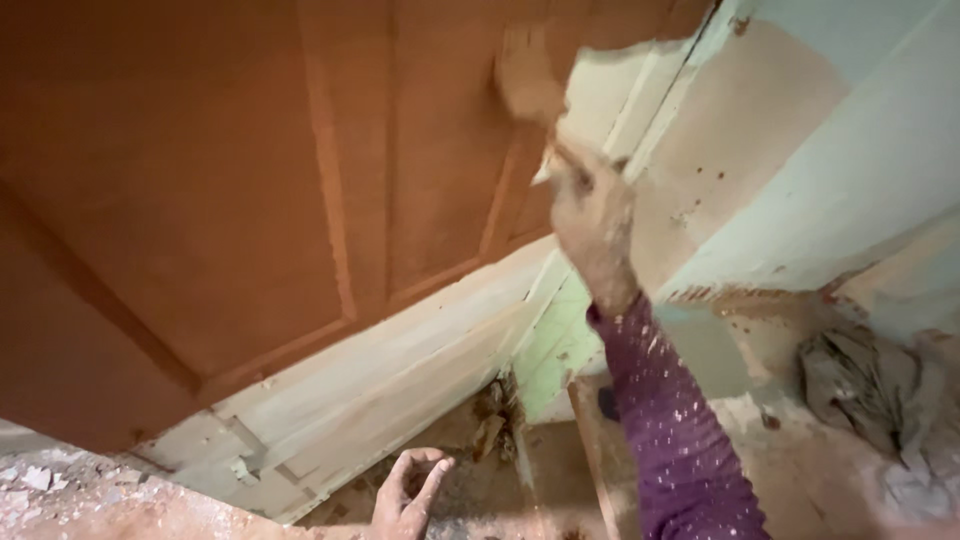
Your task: The person paints a wooden door panel with brown paint using a wide brush, working across the recessed panels and edges. They dip the brush into a paint container on a nearby ledge, then continue brushing the door frame and lower edges of the door.
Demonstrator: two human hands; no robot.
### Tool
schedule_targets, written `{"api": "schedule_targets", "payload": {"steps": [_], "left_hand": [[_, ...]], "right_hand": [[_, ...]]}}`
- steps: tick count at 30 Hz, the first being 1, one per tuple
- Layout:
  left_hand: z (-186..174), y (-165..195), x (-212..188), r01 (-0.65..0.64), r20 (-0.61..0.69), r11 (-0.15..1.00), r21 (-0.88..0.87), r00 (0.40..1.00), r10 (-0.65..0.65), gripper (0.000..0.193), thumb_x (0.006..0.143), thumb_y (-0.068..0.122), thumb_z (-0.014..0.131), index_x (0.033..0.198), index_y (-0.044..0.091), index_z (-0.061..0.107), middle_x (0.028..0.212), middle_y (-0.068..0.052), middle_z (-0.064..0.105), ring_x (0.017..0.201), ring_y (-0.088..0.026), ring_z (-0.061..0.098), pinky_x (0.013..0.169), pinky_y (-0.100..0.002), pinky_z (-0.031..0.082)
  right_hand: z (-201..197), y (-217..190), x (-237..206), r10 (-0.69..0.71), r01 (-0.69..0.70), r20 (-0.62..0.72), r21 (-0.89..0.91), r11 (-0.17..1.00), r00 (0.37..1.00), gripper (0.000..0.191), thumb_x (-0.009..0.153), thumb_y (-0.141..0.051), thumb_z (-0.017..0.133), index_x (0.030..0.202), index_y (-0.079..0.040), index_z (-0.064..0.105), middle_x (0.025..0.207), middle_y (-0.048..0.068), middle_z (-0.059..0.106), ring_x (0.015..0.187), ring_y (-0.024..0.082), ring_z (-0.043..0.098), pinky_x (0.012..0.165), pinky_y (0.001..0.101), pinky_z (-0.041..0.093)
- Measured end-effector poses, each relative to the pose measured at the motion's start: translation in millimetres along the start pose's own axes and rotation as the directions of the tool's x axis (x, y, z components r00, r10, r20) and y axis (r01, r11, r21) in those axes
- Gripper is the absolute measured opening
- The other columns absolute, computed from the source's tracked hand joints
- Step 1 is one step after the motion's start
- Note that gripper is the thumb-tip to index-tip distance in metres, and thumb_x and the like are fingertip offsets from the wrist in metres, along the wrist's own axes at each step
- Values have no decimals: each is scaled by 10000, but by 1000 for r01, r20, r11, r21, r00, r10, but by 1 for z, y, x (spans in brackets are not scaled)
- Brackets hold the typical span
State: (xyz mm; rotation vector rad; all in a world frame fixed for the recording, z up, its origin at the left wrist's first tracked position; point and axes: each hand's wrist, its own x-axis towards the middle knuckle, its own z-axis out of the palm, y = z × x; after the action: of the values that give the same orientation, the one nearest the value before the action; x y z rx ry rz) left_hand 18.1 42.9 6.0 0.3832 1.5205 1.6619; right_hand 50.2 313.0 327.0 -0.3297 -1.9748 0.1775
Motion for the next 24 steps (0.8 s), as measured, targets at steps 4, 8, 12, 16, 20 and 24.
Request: {"api": "schedule_targets", "payload": {"steps": [4, 8, 12, 16, 20, 24], "left_hand": [[16, -10, 10, -65, -89, 995, -75, 994, 58, 305, 865, 128, 757, 1128, -4, 677, 1028, -132, 797, 995, -179, 733, 903, -322, 558], [31, -17, 23, -129, -116, 990, -51, 986, 123, 316, 877, 155, 749, 1137, -10, 676, 1056, -151, 806, 1013, -184, 743, 921, -326, 561], [48, -16, 27, -101, -119, 994, -32, 988, 96, 337, 880, 187, 735, 1148, -2, 663, 1061, -142, 807, 1009, -184, 736, 920, -325, 559], [66, -6, 25, -22, -155, 1000, -1, 988, 22, 351, 893, 217, 746, 1151, -9, 667, 1026, -151, 778, 982, -206, 738, 899, -336, 572], [75, -2, 21, -17, -155, 999, -42, 988, 11, 350, 890, 219, 733, 1152, -1, 660, 1017, -142, 793, 983, -202, 746, 890, -344, 574], [71, -5, 21, -64, -169, 997, -36, 984, 57, 344, 892, 215, 732, 1154, 2, 662, 1042, -135, 800, 1005, -187, 739, 918, -329, 559]], "right_hand": [[-6, -1, -50, 377, -401, 417, -31, 915, 827, 304, 1056, -185, 542, 1277, -16, 663, 1289, 196, 671, 1174, 280, 657, 936, 360, 565], [-18, 10, -60, 261, -240, 561, -111, 964, 786, 318, 992, -169, 558, 1249, -57, 709, 1215, 173, 744, 1035, 277, 741, 891, 376, 594], [-33, 12, -24, 185, -206, 280, 49, 977, 942, 288, 1021, -152, 599, 1263, -27, 691, 1163, 154, 751, 979, 232, 760, 823, 331, 609], [-40, -4, 15, 8, 3, -80, 142, 990, 997, 285, 1050, -90, 642, 1316, 9, 670, 1202, 183, 749, 1093, 269, 753, 967, 363, 586], [-24, 1, 14, 277, -296, 109, 248, 922, 955, 325, 995, -133, 612, 1299, -33, 662, 1189, 146, 747, 964, 265, 752, 841, 346, 604], [2, 34, -59, 153, -191, 224, 160, 968, 963, 327, 1046, -172, 568, 1294, 19, 664, 1250, 192, 722, 1154, 293, 715, 1008, 392, 549]]}}
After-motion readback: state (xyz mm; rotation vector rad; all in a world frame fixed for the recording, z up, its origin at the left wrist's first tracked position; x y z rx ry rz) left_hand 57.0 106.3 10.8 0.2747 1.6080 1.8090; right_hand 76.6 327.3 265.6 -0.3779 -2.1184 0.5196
